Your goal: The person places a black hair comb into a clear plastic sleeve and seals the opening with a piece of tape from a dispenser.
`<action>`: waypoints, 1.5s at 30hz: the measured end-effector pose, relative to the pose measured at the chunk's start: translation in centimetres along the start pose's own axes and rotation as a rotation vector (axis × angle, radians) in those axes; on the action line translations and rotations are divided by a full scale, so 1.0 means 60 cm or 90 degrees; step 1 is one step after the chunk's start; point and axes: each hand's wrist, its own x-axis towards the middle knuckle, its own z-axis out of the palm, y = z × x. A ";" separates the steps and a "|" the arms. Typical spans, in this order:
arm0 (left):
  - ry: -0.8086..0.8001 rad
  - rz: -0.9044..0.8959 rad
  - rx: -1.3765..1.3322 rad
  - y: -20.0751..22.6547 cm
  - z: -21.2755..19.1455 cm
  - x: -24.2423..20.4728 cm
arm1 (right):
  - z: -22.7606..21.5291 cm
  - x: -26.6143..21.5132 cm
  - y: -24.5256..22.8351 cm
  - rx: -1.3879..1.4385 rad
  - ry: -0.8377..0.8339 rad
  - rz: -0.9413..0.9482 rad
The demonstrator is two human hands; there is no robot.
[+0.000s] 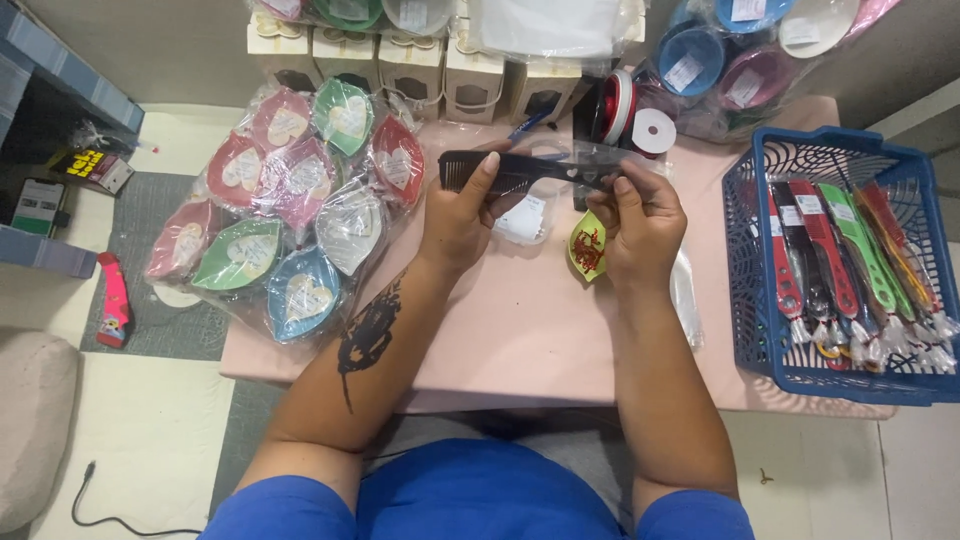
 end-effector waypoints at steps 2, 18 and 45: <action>-0.002 0.007 -0.002 0.010 0.000 0.003 | 0.000 0.002 0.001 -0.003 -0.011 0.006; 0.192 0.191 -0.053 0.087 0.021 0.005 | 0.108 0.001 -0.025 -1.132 -0.419 -0.179; 0.146 0.120 -0.014 0.051 0.010 0.014 | 0.021 0.024 -0.104 -0.521 -0.321 -0.190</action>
